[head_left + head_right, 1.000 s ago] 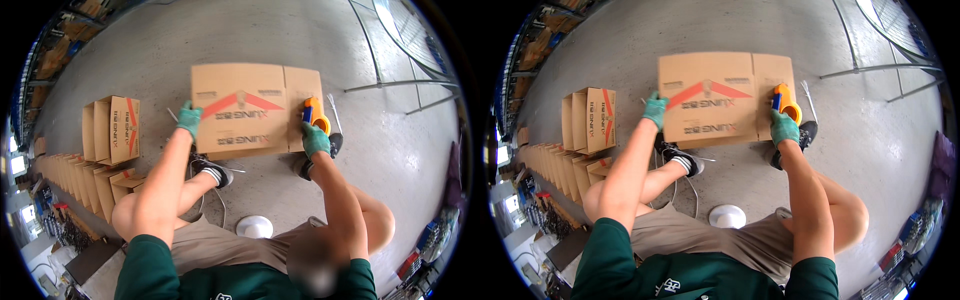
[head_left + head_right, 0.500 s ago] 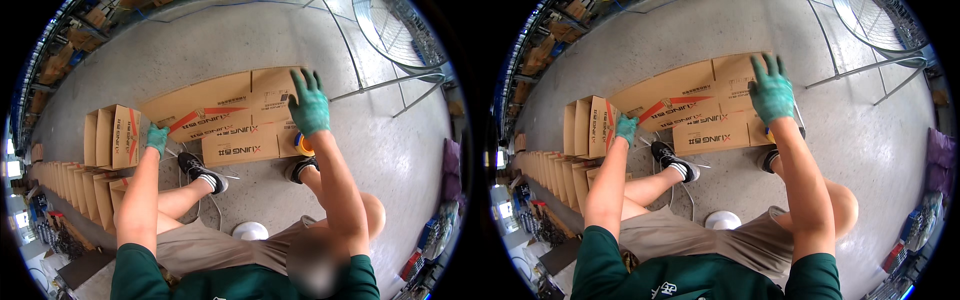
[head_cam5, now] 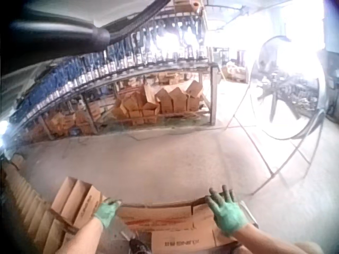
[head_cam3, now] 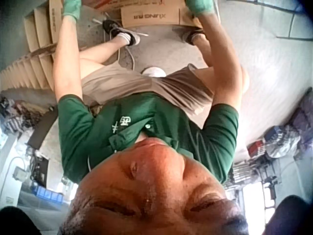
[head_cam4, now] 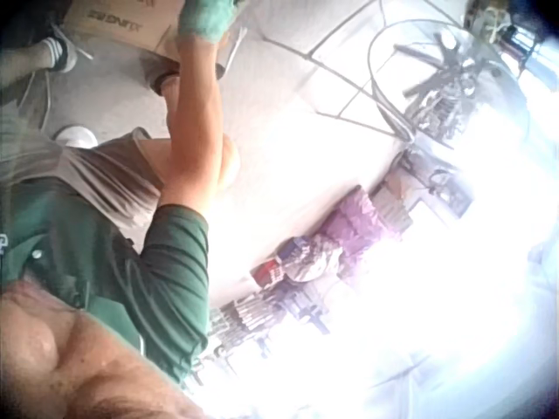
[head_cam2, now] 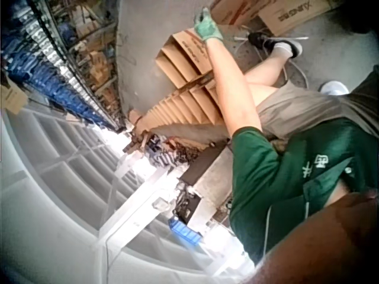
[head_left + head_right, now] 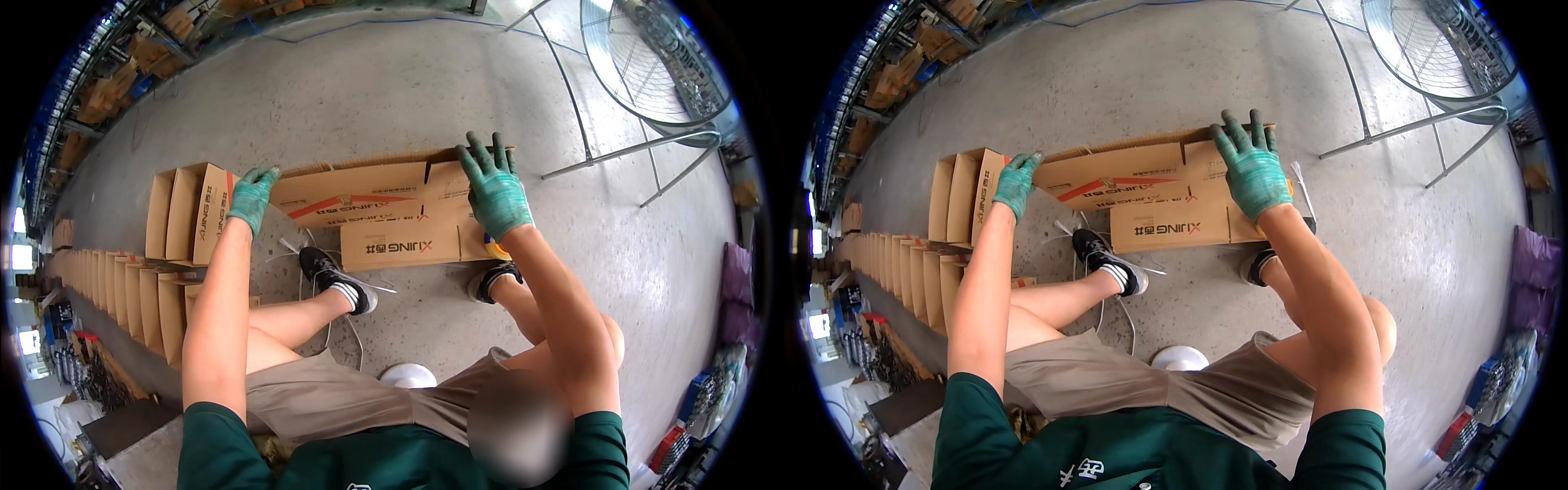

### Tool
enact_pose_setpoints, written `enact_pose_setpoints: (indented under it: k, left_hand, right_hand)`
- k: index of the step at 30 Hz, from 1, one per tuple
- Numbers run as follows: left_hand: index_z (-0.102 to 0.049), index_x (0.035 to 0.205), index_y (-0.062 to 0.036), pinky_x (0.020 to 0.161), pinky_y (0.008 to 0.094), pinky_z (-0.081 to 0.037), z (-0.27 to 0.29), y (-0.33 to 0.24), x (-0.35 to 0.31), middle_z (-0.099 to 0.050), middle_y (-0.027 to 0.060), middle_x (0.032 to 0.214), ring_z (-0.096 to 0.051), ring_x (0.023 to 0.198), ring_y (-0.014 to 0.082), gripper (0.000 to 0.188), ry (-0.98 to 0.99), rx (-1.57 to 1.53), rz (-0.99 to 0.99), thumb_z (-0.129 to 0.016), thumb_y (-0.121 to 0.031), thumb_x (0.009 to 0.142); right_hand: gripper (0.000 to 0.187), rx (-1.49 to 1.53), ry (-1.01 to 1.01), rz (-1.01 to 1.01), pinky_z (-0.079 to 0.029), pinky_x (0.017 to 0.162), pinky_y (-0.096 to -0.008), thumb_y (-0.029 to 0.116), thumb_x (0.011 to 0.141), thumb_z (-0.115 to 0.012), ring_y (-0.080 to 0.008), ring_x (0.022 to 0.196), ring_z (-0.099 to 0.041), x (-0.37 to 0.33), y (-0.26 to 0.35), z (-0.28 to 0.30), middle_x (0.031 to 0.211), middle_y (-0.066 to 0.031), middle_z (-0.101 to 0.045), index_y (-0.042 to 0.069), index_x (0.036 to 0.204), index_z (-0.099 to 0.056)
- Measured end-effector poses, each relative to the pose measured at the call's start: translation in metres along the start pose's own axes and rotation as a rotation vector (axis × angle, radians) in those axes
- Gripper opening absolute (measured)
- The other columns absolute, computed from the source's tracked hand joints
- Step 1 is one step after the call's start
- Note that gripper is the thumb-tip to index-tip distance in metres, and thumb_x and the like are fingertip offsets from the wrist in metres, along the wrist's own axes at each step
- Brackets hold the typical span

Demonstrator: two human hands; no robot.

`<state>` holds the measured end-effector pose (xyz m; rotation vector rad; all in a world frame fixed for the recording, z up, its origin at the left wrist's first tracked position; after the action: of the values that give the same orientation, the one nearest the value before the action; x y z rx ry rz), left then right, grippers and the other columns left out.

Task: The person sits on the floor and repeatedly folds the flaps of empty cardboard boxes. They use a handheld tape dispenser to apply tape to the seams of the boxes, securing them shut. The person then places the sealed boxes into a growing stack on the floor.

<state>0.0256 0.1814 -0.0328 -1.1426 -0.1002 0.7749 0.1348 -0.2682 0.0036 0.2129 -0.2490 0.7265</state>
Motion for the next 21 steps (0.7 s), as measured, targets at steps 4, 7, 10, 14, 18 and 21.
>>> enact_pose_setpoints:
  k: [4, 7, 10, 14, 18, 21]
  left_hand:
    - [-0.071, 0.110, -0.0034, 0.079, 0.0313, -0.047, -0.007, -0.016, -0.003, -0.069, 0.0023, 0.098, -0.055, 0.083, 0.0135, 0.032, -0.074, 0.202, -0.060, -0.069, -0.032, 0.095]
    - [-0.072, 0.113, -0.0058, 0.070, 0.0299, -0.051, -0.021, -0.029, -0.015, -0.069, 0.0017, 0.096, -0.060, 0.080, 0.0136, 0.028, -0.071, 0.013, -0.068, -0.067, -0.029, 0.097]
    - [-0.070, 0.120, -0.0032, 0.072, 0.0305, -0.054, -0.027, -0.032, -0.029, -0.072, 0.0069, 0.098, -0.063, 0.081, 0.0148, 0.030, -0.063, -0.156, -0.095, -0.065, -0.023, 0.097]
    - [-0.068, 0.123, -0.0006, 0.079, 0.0334, -0.055, -0.025, -0.017, -0.047, -0.074, 0.0135, 0.103, -0.067, 0.081, 0.0193, 0.031, -0.221, 0.024, -0.433, -0.062, -0.017, 0.097]
    - [-0.070, 0.120, -0.0003, 0.088, 0.0355, -0.054, -0.068, -0.028, -0.083, -0.069, 0.0195, 0.116, -0.069, 0.098, 0.0272, 0.031, -0.100, 0.455, -0.449, -0.063, -0.020, 0.097]
    - [-0.071, 0.119, -0.0021, 0.093, 0.0366, -0.053, -0.082, -0.045, -0.090, -0.065, 0.0186, 0.124, -0.066, 0.109, 0.0315, 0.033, 0.223, 0.612, -0.702, -0.065, -0.026, 0.097]
  right_hand:
    - [0.040, 0.161, -0.107, 0.056, -0.032, 0.116, -0.0597, -0.007, 0.074, -0.061, -0.0524, 0.142, -0.034, -0.010, 0.003, 0.016, 0.154, -0.0147, -0.042, 0.008, 0.112, -0.064]
    - [0.024, 0.349, -0.195, 0.086, -0.034, 0.115, -0.0561, -0.008, 0.075, -0.062, -0.0525, 0.141, -0.035, -0.004, 0.008, 0.040, 0.151, -0.0203, -0.045, 0.005, 0.095, -0.061]
    - [0.020, 0.596, -0.206, 0.125, -0.034, 0.116, -0.0526, -0.011, 0.076, -0.062, -0.0510, 0.143, -0.033, 0.009, 0.018, 0.069, 0.153, -0.0237, -0.041, 0.004, 0.088, -0.059]
    - [0.023, 0.636, -0.050, 0.213, -0.036, 0.117, -0.0479, -0.011, 0.078, -0.061, -0.0487, 0.146, -0.029, 0.005, 0.028, 0.053, 0.155, -0.0227, -0.039, 0.006, 0.094, -0.063]
    - [0.036, 0.635, -0.011, 0.085, -0.040, 0.114, -0.0426, -0.004, 0.081, -0.065, -0.0425, 0.141, -0.039, -0.017, 0.017, -0.015, 0.150, -0.0211, -0.044, 0.010, 0.114, -0.066]
    - [0.033, 0.691, 0.012, -0.067, -0.044, 0.109, -0.0431, 0.001, 0.082, -0.066, -0.0415, 0.129, -0.049, -0.033, 0.001, -0.046, 0.140, -0.0197, -0.052, 0.010, 0.114, -0.065]
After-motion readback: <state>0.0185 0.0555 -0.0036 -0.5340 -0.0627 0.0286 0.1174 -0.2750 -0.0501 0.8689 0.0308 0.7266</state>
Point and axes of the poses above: each hand's wrist, its own x-axis towards the middle knuckle, its own z-axis out of the back of the hand, y = z × x, the point moved 4 cm from there along x, towards the middle knuckle
